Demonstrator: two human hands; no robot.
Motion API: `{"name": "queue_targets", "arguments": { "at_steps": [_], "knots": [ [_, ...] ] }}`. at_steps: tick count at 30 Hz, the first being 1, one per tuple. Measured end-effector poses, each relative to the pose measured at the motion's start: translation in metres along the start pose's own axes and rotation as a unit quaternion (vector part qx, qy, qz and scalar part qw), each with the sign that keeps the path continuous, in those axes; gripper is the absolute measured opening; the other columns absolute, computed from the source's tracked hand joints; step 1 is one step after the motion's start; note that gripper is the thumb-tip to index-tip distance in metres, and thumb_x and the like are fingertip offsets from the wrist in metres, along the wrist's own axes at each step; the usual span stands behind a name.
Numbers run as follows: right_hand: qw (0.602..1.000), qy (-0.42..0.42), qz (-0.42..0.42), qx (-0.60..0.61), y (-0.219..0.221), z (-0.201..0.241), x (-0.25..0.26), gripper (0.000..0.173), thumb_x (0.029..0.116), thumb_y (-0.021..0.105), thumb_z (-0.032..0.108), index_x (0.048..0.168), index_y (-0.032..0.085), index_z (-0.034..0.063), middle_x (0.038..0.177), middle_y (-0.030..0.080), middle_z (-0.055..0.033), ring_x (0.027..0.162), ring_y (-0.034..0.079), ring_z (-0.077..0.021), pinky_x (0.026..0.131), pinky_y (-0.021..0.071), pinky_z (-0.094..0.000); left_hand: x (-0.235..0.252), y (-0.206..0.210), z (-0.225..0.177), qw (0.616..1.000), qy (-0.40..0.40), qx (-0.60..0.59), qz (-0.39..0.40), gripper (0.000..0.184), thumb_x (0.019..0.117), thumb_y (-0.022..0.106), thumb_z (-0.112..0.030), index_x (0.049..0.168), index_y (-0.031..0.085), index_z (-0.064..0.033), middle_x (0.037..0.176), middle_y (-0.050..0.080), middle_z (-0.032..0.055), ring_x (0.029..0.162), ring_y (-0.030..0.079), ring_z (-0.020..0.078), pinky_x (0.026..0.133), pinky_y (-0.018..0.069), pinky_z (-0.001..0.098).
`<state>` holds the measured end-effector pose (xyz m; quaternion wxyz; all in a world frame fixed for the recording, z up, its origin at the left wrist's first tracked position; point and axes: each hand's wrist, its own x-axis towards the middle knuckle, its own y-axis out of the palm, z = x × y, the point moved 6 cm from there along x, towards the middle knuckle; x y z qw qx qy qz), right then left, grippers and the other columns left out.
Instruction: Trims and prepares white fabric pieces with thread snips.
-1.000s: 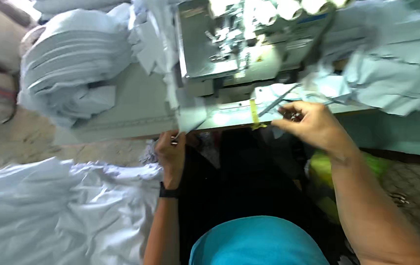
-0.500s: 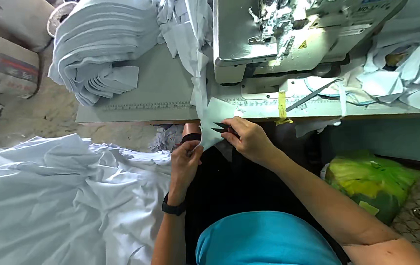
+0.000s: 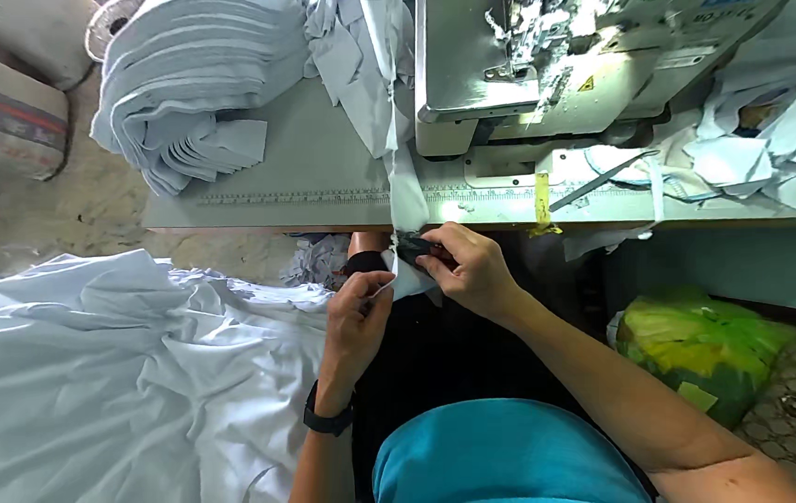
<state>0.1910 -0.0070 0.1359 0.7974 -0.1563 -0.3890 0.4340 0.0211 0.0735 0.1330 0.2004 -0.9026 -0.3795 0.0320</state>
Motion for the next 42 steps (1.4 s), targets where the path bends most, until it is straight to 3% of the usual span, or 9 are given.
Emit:
{"name": "queue_targets", "arguments": {
  "at_steps": [7, 12, 16, 21, 24, 27, 33, 38, 42],
  "knots": [
    [0.999, 0.007, -0.034, 0.003, 0.004, 0.003, 0.001, 0.021, 0.091, 0.072, 0.012, 0.105, 0.071, -0.0027, 0.09, 0.067, -0.0137, 0.075, 0.067, -0.0202, 0.063, 0.0552, -0.0307, -0.004, 0.003, -0.008, 1.0, -0.005, -0.015, 0.024, 0.009, 0.0952, 0.065, -0.01, 0.098, 0.07, -0.0037, 0.079, 0.066, -0.0036, 0.063, 0.058, -0.0002, 0.058, 0.0504, 0.0155],
    [0.977, -0.072, -0.067, 0.189, -0.024, 0.026, 0.015, 0.019, 0.0912, 0.072, 0.007, 0.103, 0.067, -0.0072, 0.091, 0.065, -0.0084, 0.078, 0.06, -0.0031, 0.071, 0.0524, -0.0138, -0.005, -0.01, 0.0, 0.989, 0.009, -0.145, -0.015, 0.006, 0.0931, 0.069, -0.014, 0.088, 0.073, -0.0139, 0.099, 0.068, -0.0038, 0.094, 0.065, 0.0069, 0.082, 0.0556, 0.0236],
    [0.961, -0.137, -0.02, 0.239, -0.047, 0.056, 0.005, 0.016, 0.0923, 0.07, 0.008, 0.102, 0.068, -0.0039, 0.092, 0.066, -0.0066, 0.082, 0.063, -0.0035, 0.074, 0.0561, -0.0162, 0.0, -0.017, -0.009, 0.961, 0.059, -0.269, -0.016, 0.013, 0.1035, 0.059, -0.024, 0.105, 0.072, -0.0232, 0.114, 0.069, -0.0069, 0.116, 0.063, 0.0102, 0.104, 0.0507, 0.035],
    [0.961, -0.094, -0.017, 0.259, -0.052, 0.061, -0.018, 0.017, 0.0945, 0.07, 0.009, 0.104, 0.068, -0.0045, 0.093, 0.066, -0.0077, 0.082, 0.063, -0.0028, 0.073, 0.0553, -0.0145, 0.025, -0.004, -0.018, 0.95, 0.065, -0.306, 0.005, 0.007, 0.098, 0.068, -0.029, 0.101, 0.074, -0.0293, 0.096, 0.072, -0.0146, 0.092, 0.067, 0.0004, 0.091, 0.0558, 0.026],
    [0.973, -0.053, -0.026, 0.221, -0.052, 0.056, -0.031, 0.018, 0.0957, 0.07, 0.013, 0.104, 0.069, -0.0033, 0.094, 0.067, -0.0065, 0.083, 0.064, -0.0024, 0.074, 0.0557, -0.0148, 0.036, 0.02, -0.004, 0.938, -0.036, -0.333, 0.086, 0.012, 0.0974, 0.068, -0.02, 0.107, 0.076, -0.0223, 0.109, 0.073, -0.0082, 0.098, 0.068, 0.0032, 0.085, 0.0579, 0.0241],
    [0.982, -0.04, -0.026, 0.185, -0.053, 0.051, -0.043, 0.021, 0.0971, 0.069, 0.017, 0.105, 0.071, -0.0027, 0.095, 0.07, -0.0072, 0.084, 0.065, -0.0033, 0.076, 0.056, -0.0157, 0.042, 0.045, 0.008, 0.878, -0.072, -0.442, 0.169, 0.019, 0.0948, 0.073, -0.025, 0.11, 0.077, -0.0146, 0.124, 0.073, 0.005, 0.114, 0.069, 0.0154, 0.097, 0.0566, 0.0324],
    [0.985, -0.019, -0.033, 0.169, -0.065, 0.049, -0.038, 0.016, 0.0998, 0.065, 0.013, 0.102, 0.07, -0.002, 0.091, 0.069, -0.0047, 0.083, 0.064, -0.0018, 0.076, 0.0553, -0.0153, 0.046, 0.052, 0.01, 0.854, -0.045, -0.496, 0.148, 0.008, 0.0886, 0.079, -0.023, 0.096, 0.079, -0.0192, 0.09, 0.075, -0.0047, 0.08, 0.071, 0.0037, 0.074, 0.0606, 0.0236],
    [0.997, 0.011, -0.032, 0.066, -0.061, 0.024, -0.021, 0.017, 0.0949, 0.067, 0.013, 0.101, 0.072, -0.0017, 0.084, 0.065, -0.0045, 0.076, 0.06, -0.0023, 0.071, 0.0509, -0.0128, 0.032, 0.039, 0.006, 0.857, -0.049, -0.49, 0.15, 0.047, 0.0864, 0.081, -0.015, 0.13, 0.067, -0.0235, 0.126, 0.071, -0.0003, 0.102, 0.071, 0.0097, 0.086, 0.0603, 0.0287],
    [0.998, 0.019, -0.016, 0.062, -0.049, 0.016, -0.022, 0.019, 0.0912, 0.069, 0.013, 0.103, 0.071, -0.0014, 0.084, 0.062, -0.004, 0.074, 0.056, -0.0026, 0.067, 0.0482, -0.0124, 0.026, 0.034, 0.007, 0.861, -0.057, -0.482, 0.152, 0.069, 0.0839, 0.084, -0.019, 0.145, 0.055, -0.0313, 0.139, 0.065, -0.0007, 0.111, 0.069, 0.0127, 0.091, 0.0595, 0.0316]
  ]
}}
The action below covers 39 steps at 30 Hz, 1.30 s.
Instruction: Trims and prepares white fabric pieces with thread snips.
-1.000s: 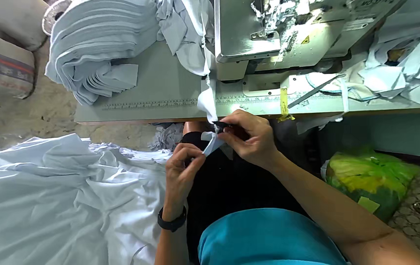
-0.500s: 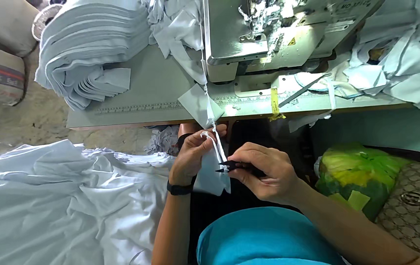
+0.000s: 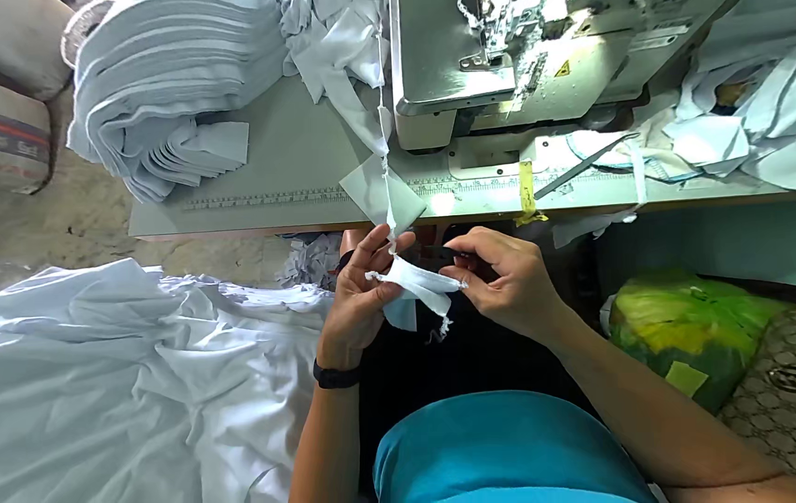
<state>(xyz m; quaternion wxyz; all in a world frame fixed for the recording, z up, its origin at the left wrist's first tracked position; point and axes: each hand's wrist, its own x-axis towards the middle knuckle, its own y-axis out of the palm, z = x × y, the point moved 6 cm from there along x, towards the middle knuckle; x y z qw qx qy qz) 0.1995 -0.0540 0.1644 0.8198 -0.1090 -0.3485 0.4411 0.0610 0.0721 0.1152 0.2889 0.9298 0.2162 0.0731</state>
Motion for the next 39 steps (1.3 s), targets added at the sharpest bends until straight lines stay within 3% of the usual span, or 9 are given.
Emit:
{"name": "queue_targets", "arguments": {
  "at_steps": [8, 11, 15, 18, 21, 24, 32, 36, 39],
  "knots": [
    [0.998, -0.052, 0.008, -0.024, 0.015, -0.004, 0.002, 0.018, 0.0928, 0.068, 0.013, 0.103, 0.072, -0.0009, 0.089, 0.067, -0.0089, 0.076, 0.064, -0.0118, 0.065, 0.0543, -0.0234, -0.001, 0.009, 0.008, 0.998, -0.024, 0.037, 0.037, 0.106, 0.0818, 0.084, -0.008, 0.16, 0.02, -0.04, 0.153, 0.05, -0.0025, 0.118, 0.066, 0.0172, 0.095, 0.0591, 0.0368],
    [0.996, -0.091, 0.006, 0.005, 0.018, 0.013, 0.01, 0.018, 0.0916, 0.067, 0.011, 0.103, 0.072, -0.0024, 0.091, 0.068, -0.0097, 0.077, 0.065, -0.0107, 0.066, 0.0541, -0.0215, 0.001, 0.014, 0.008, 0.995, -0.018, 0.087, 0.05, 0.11, 0.0812, 0.084, -0.007, 0.162, 0.014, -0.0332, 0.155, 0.045, -0.0028, 0.119, 0.065, 0.0154, 0.095, 0.0597, 0.0365],
    [0.995, -0.087, 0.006, 0.038, 0.015, 0.025, 0.015, 0.018, 0.0928, 0.069, 0.01, 0.105, 0.071, -0.0033, 0.092, 0.066, -0.0079, 0.078, 0.062, -0.0056, 0.069, 0.0526, -0.0154, -0.001, 0.017, -0.006, 0.962, 0.062, 0.264, -0.039, 0.086, 0.0844, 0.078, 0.002, 0.157, 0.034, -0.0118, 0.131, 0.063, 0.0022, 0.105, 0.07, 0.0114, 0.089, 0.0618, 0.0318],
    [0.995, -0.096, 0.013, 0.036, 0.017, 0.027, 0.013, 0.017, 0.0941, 0.068, 0.011, 0.104, 0.071, -0.003, 0.092, 0.067, -0.0088, 0.078, 0.063, -0.0071, 0.068, 0.0532, -0.0166, -0.01, 0.022, -0.014, 0.826, 0.2, 0.511, -0.129, 0.046, 0.0854, 0.073, 0.004, 0.13, 0.061, 0.0058, 0.103, 0.073, 0.0071, 0.089, 0.07, 0.007, 0.079, 0.0597, 0.0234],
    [0.994, -0.097, 0.014, 0.049, 0.018, 0.029, 0.014, 0.014, 0.0959, 0.064, 0.008, 0.099, 0.072, -0.0031, 0.089, 0.069, -0.0089, 0.079, 0.065, -0.0077, 0.073, 0.0543, -0.0165, -0.02, 0.022, -0.011, 0.703, 0.269, 0.632, -0.185, 0.02, 0.091, 0.067, 0.001, 0.11, 0.073, 0.0032, 0.101, 0.073, 0.0137, 0.093, 0.071, 0.0126, 0.085, 0.0569, 0.0236],
    [0.998, -0.06, -0.007, 0.014, 0.016, 0.019, 0.019, 0.016, 0.097, 0.064, 0.011, 0.099, 0.073, -0.0023, 0.084, 0.067, -0.0076, 0.075, 0.063, -0.0086, 0.071, 0.0533, -0.0173, -0.029, 0.015, -0.012, 0.675, 0.288, 0.641, -0.223, 0.016, 0.0914, 0.067, 0.0, 0.104, 0.076, 0.0004, 0.091, 0.07, 0.0116, 0.084, 0.068, 0.0123, 0.08, 0.0554, 0.0219],
    [0.996, 0.02, -0.056, -0.073, 0.033, -0.018, 0.038, 0.017, 0.0878, 0.071, 0.006, 0.1, 0.072, -0.0057, 0.084, 0.067, -0.0157, 0.068, 0.065, -0.0251, 0.058, 0.0523, -0.0378, -0.042, 0.024, -0.027, 0.688, 0.327, 0.621, -0.187, 0.004, 0.0931, 0.073, -0.016, 0.094, 0.077, -0.0167, 0.119, 0.062, 0.0037, 0.128, 0.051, 0.0178, 0.112, 0.0388, 0.0353],
    [0.992, -0.056, -0.09, 0.064, 0.021, -0.003, 0.04, 0.02, 0.0912, 0.07, 0.007, 0.104, 0.068, -0.0083, 0.087, 0.064, -0.0103, 0.074, 0.058, -0.0053, 0.067, 0.0496, -0.0141, -0.035, 0.017, -0.03, 0.833, 0.304, 0.45, -0.104, 0.004, 0.0964, 0.07, -0.019, 0.099, 0.074, -0.0198, 0.117, 0.067, -0.0091, 0.122, 0.06, 0.0075, 0.106, 0.0507, 0.0289],
    [0.979, -0.079, -0.063, 0.177, 0.003, 0.011, 0.036, 0.018, 0.0899, 0.071, 0.004, 0.102, 0.066, -0.0079, 0.086, 0.062, -0.0048, 0.074, 0.056, 0.0016, 0.065, 0.0491, -0.0102, -0.026, 0.002, -0.035, 0.92, 0.254, 0.29, -0.069, 0.009, 0.0987, 0.067, -0.025, 0.103, 0.074, -0.0282, 0.111, 0.068, -0.0134, 0.107, 0.064, 0.0032, 0.092, 0.0543, 0.0224]
  ]
}}
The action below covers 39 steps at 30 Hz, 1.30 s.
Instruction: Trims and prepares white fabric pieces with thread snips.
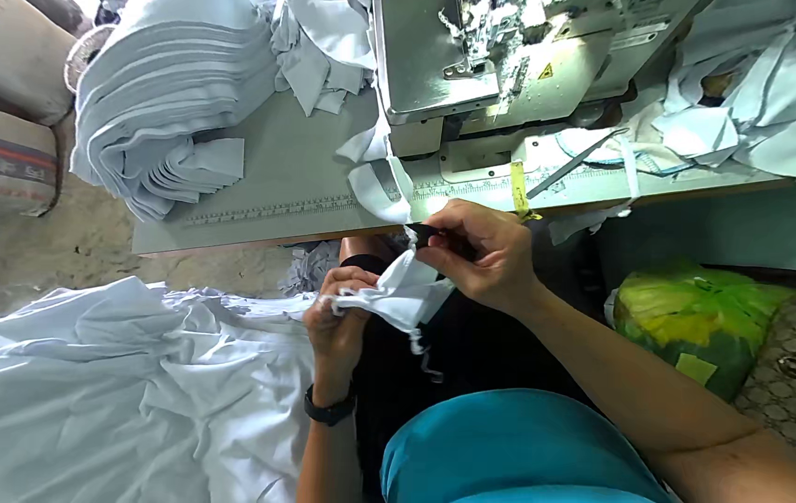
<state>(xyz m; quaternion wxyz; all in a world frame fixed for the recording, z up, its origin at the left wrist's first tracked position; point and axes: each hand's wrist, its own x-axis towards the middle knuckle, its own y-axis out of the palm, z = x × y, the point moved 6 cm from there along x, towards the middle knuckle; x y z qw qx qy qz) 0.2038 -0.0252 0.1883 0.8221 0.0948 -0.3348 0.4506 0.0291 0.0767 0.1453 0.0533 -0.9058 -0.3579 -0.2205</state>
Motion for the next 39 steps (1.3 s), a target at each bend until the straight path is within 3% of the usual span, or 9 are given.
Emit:
{"name": "queue_targets", "arguments": {
  "at_steps": [12, 18, 21, 26, 29, 31, 33, 37, 39],
  "knots": [
    [0.997, 0.041, 0.052, 0.027, -0.014, 0.025, -0.016, 0.019, 0.0916, 0.073, 0.011, 0.104, 0.067, -0.0017, 0.089, 0.064, -0.0003, 0.076, 0.058, 0.0034, 0.067, 0.0519, -0.0103, 0.019, 0.01, 0.03, 0.975, -0.082, -0.205, 0.006, 0.009, 0.0969, 0.069, -0.029, 0.103, 0.076, -0.0297, 0.108, 0.071, -0.0126, 0.094, 0.066, -0.0004, 0.076, 0.0564, 0.0174],
    [0.994, 0.095, 0.044, 0.043, -0.02, 0.013, -0.029, 0.017, 0.0901, 0.073, 0.01, 0.104, 0.068, 0.0016, 0.088, 0.064, 0.0028, 0.074, 0.059, 0.0036, 0.066, 0.0528, -0.0109, 0.012, 0.017, 0.023, 0.985, -0.075, -0.153, -0.005, 0.012, 0.0969, 0.07, -0.023, 0.106, 0.077, -0.028, 0.11, 0.073, -0.0121, 0.099, 0.067, -0.0006, 0.084, 0.0566, 0.0191],
    [0.992, 0.112, 0.038, 0.041, -0.023, 0.009, -0.034, 0.016, 0.0898, 0.074, 0.011, 0.103, 0.068, 0.0033, 0.087, 0.064, 0.0047, 0.072, 0.058, 0.0043, 0.064, 0.0525, -0.0105, 0.011, 0.018, 0.02, 0.987, -0.088, -0.131, -0.008, 0.011, 0.0956, 0.071, -0.025, 0.104, 0.077, -0.0291, 0.108, 0.073, -0.0137, 0.096, 0.067, -0.0026, 0.08, 0.0569, 0.017],
    [0.987, 0.125, 0.054, 0.081, -0.021, 0.013, -0.04, 0.016, 0.0908, 0.073, 0.01, 0.104, 0.069, 0.0028, 0.088, 0.065, 0.0039, 0.072, 0.059, 0.0032, 0.064, 0.0534, -0.0117, 0.012, 0.022, 0.035, 0.966, -0.138, -0.216, 0.037, 0.011, 0.0951, 0.072, -0.031, 0.103, 0.077, -0.0269, 0.109, 0.073, -0.0106, 0.098, 0.067, 0.0009, 0.082, 0.0572, 0.0202],
    [0.979, 0.154, 0.056, 0.125, -0.015, 0.011, -0.052, 0.015, 0.092, 0.073, 0.012, 0.105, 0.069, 0.0035, 0.089, 0.067, 0.0028, 0.073, 0.061, 0.0016, 0.066, 0.0542, -0.0141, 0.014, 0.035, 0.049, 0.938, -0.203, -0.269, 0.084, 0.015, 0.0951, 0.071, -0.022, 0.109, 0.078, -0.022, 0.117, 0.074, -0.0049, 0.105, 0.069, 0.0051, 0.089, 0.0584, 0.026],
    [0.974, 0.17, 0.057, 0.141, -0.012, 0.01, -0.061, 0.015, 0.0942, 0.072, 0.014, 0.105, 0.069, 0.0042, 0.088, 0.067, 0.0029, 0.075, 0.06, 0.0016, 0.067, 0.0539, -0.0147, 0.017, 0.047, 0.06, 0.929, -0.213, -0.288, 0.091, 0.015, 0.0955, 0.068, -0.018, 0.107, 0.078, -0.0202, 0.111, 0.075, -0.0047, 0.097, 0.07, 0.0032, 0.082, 0.0592, 0.0237],
    [0.971, 0.179, 0.052, 0.15, -0.01, 0.011, -0.064, 0.015, 0.0947, 0.072, 0.015, 0.106, 0.07, 0.0041, 0.088, 0.068, 0.0028, 0.076, 0.061, 0.0012, 0.069, 0.0548, -0.0154, 0.023, 0.061, 0.066, 0.913, -0.182, -0.342, 0.127, 0.027, 0.1017, 0.06, -0.02, 0.124, 0.072, -0.0111, 0.131, 0.069, 0.0045, 0.115, 0.067, 0.0116, 0.095, 0.0561, 0.029],
    [0.973, 0.176, 0.04, 0.142, -0.017, 0.015, -0.058, 0.012, 0.0954, 0.07, 0.01, 0.105, 0.07, 0.0038, 0.086, 0.066, 0.0033, 0.069, 0.058, 0.0026, 0.063, 0.0527, -0.0129, 0.024, 0.067, 0.071, 0.922, -0.168, -0.335, 0.094, 0.014, 0.0993, 0.064, -0.025, 0.105, 0.077, -0.0216, 0.109, 0.074, -0.0022, 0.103, 0.069, 0.0095, 0.09, 0.057, 0.0291],
    [0.98, 0.164, 0.032, 0.109, -0.024, 0.018, -0.052, 0.009, 0.098, 0.066, 0.01, 0.105, 0.07, 0.0049, 0.085, 0.066, 0.0053, 0.066, 0.056, 0.0047, 0.06, 0.0502, -0.0112, 0.018, 0.056, 0.072, 0.942, -0.187, -0.273, 0.053, 0.009, 0.0944, 0.072, -0.022, 0.101, 0.077, -0.0263, 0.098, 0.074, -0.0086, 0.089, 0.069, 0.0021, 0.079, 0.059, 0.0232]
  ]
}}
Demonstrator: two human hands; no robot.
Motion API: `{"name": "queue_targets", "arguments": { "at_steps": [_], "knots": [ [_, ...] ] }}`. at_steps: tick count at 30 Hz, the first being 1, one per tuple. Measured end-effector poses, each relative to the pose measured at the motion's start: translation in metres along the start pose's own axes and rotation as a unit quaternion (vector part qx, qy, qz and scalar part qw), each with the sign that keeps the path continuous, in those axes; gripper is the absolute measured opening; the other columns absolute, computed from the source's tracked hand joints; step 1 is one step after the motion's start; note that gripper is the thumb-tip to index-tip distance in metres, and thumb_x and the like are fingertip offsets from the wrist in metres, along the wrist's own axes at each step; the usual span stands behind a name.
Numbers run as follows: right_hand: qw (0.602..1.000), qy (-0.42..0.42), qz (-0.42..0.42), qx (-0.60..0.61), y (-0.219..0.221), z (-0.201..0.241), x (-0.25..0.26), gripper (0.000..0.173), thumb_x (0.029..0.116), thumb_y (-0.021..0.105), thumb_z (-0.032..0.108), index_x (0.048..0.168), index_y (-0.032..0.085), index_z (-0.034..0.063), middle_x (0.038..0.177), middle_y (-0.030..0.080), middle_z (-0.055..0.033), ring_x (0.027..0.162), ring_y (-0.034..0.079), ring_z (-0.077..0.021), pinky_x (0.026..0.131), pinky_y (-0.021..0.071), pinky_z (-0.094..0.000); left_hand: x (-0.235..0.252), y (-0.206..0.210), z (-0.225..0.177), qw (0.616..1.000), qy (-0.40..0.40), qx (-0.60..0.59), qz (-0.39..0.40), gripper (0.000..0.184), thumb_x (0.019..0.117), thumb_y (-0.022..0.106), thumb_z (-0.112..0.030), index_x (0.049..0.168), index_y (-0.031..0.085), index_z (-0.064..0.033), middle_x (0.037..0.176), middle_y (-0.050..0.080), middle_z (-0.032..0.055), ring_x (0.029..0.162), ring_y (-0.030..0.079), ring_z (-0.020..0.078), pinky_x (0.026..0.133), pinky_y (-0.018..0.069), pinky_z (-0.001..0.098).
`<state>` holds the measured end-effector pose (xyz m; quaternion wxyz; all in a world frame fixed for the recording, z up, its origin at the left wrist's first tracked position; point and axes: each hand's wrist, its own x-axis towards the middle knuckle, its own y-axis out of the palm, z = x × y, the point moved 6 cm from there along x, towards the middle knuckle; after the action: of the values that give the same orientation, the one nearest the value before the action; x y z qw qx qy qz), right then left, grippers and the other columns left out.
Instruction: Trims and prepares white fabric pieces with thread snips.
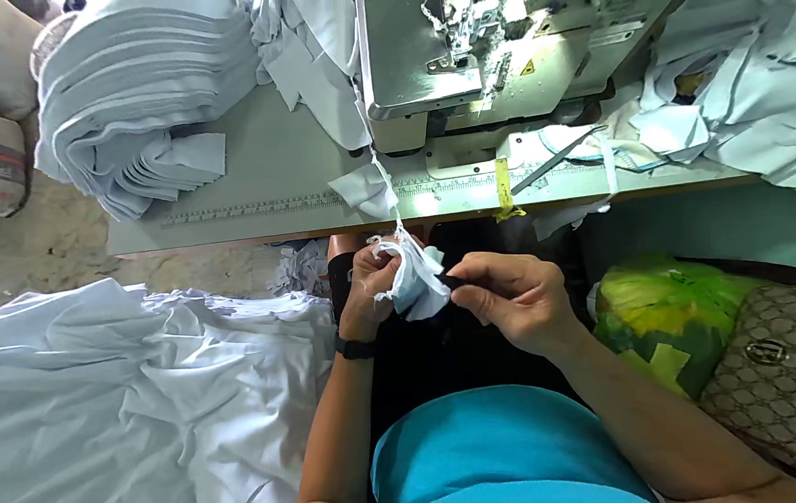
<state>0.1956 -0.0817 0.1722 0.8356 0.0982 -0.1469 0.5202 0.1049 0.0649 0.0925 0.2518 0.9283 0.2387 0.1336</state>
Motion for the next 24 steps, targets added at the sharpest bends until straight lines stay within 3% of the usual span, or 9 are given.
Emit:
{"name": "queue_targets", "arguments": {
  "at_steps": [4, 6, 8, 10, 12, 15, 17, 21, 24],
  "knots": [
    [0.984, -0.017, -0.056, -0.167, -0.011, -0.011, 0.013, 0.012, 0.0954, 0.068, 0.01, 0.103, 0.07, 0.0007, 0.083, 0.065, 0.0023, 0.066, 0.056, 0.005, 0.06, 0.0496, -0.0095, -0.02, -0.007, -0.018, 0.995, 0.005, 0.081, -0.052, 0.014, 0.0926, 0.074, -0.016, 0.101, 0.077, -0.0261, 0.092, 0.075, -0.0116, 0.08, 0.068, -0.0022, 0.073, 0.059, 0.0207],
    [0.957, -0.048, -0.049, -0.282, -0.008, -0.025, 0.021, 0.018, 0.0914, 0.069, 0.011, 0.102, 0.07, -0.0029, 0.085, 0.065, -0.0062, 0.072, 0.059, -0.0036, 0.066, 0.0508, -0.0146, -0.027, -0.006, -0.029, 0.988, 0.019, 0.145, -0.054, 0.016, 0.0918, 0.074, -0.013, 0.101, 0.077, -0.0257, 0.093, 0.075, -0.0127, 0.082, 0.069, -0.0024, 0.075, 0.0594, 0.0208],
    [0.935, -0.086, -0.024, -0.343, 0.003, -0.039, 0.027, 0.018, 0.0912, 0.068, 0.011, 0.102, 0.071, -0.0034, 0.085, 0.066, -0.0122, 0.072, 0.062, -0.016, 0.063, 0.0528, -0.0261, -0.032, -0.004, -0.035, 0.976, 0.029, 0.208, -0.053, 0.018, 0.0901, 0.075, -0.007, 0.1, 0.076, -0.0219, 0.095, 0.075, -0.0119, 0.084, 0.07, -0.0009, 0.077, 0.0605, 0.0226],
    [0.927, -0.119, -0.004, -0.356, 0.015, -0.046, 0.034, 0.018, 0.0936, 0.067, 0.013, 0.101, 0.071, -0.003, 0.086, 0.066, -0.0132, 0.07, 0.064, -0.0193, 0.059, 0.0528, -0.0293, -0.037, -0.003, -0.037, 0.966, 0.023, 0.252, -0.056, 0.018, 0.0883, 0.075, -0.003, 0.099, 0.075, -0.0166, 0.097, 0.075, -0.0096, 0.087, 0.07, 0.0013, 0.08, 0.0609, 0.025],
    [0.936, -0.141, 0.007, -0.323, 0.024, -0.046, 0.04, 0.019, 0.0945, 0.068, 0.013, 0.104, 0.071, -0.0035, 0.089, 0.068, -0.0129, 0.075, 0.066, -0.0165, 0.066, 0.0549, -0.0258, -0.041, -0.003, -0.038, 0.958, 0.02, 0.278, -0.068, 0.019, 0.0868, 0.075, 0.0, 0.1, 0.073, -0.0127, 0.097, 0.073, -0.0072, 0.085, 0.069, 0.0027, 0.078, 0.0609, 0.0252],
    [0.953, -0.157, 0.012, -0.257, 0.031, -0.035, 0.046, 0.019, 0.0919, 0.07, 0.011, 0.103, 0.071, -0.0046, 0.089, 0.067, -0.0103, 0.078, 0.063, -0.0088, 0.072, 0.0537, -0.018, -0.045, -0.007, -0.037, 0.94, 0.048, 0.321, -0.108, 0.034, 0.0869, 0.076, 0.001, 0.114, 0.06, -0.014, 0.097, 0.071, -0.0074, 0.083, 0.069, 0.0024, 0.076, 0.0601, 0.0234],
    [0.955, -0.156, 0.019, -0.253, 0.035, -0.028, 0.044, 0.018, 0.0914, 0.07, 0.011, 0.102, 0.071, -0.004, 0.088, 0.066, -0.0094, 0.075, 0.062, -0.0081, 0.068, 0.0529, -0.0176, -0.047, -0.01, -0.034, 0.905, 0.121, 0.378, -0.15, 0.026, 0.0863, 0.078, -0.002, 0.11, 0.067, -0.0078, 0.104, 0.071, -0.0048, 0.089, 0.069, 0.0032, 0.078, 0.0608, 0.0234],
    [0.944, -0.154, 0.022, -0.29, 0.044, -0.017, 0.036, 0.016, 0.092, 0.068, 0.01, 0.101, 0.071, -0.0028, 0.087, 0.066, -0.0101, 0.071, 0.062, -0.0121, 0.059, 0.0516, -0.0221, -0.046, -0.002, -0.03, 0.821, 0.269, 0.467, -0.19, 0.008, 0.09, 0.073, -0.004, 0.088, 0.071, -0.0111, 0.131, 0.059, 0.0006, 0.122, 0.057, 0.0094, 0.102, 0.0516, 0.0278],
    [0.942, -0.159, 0.027, -0.294, 0.046, -0.016, 0.034, 0.015, 0.0934, 0.067, 0.009, 0.102, 0.071, -0.0025, 0.091, 0.069, -0.0113, 0.077, 0.067, -0.0137, 0.064, 0.0548, -0.0229, -0.043, 0.0, -0.032, 0.791, 0.314, 0.489, -0.19, 0.011, 0.0936, 0.069, -0.005, 0.084, 0.073, -0.0079, 0.123, 0.07, 0.0041, 0.132, 0.056, 0.0209, 0.113, 0.044, 0.0391]
  ]
}}
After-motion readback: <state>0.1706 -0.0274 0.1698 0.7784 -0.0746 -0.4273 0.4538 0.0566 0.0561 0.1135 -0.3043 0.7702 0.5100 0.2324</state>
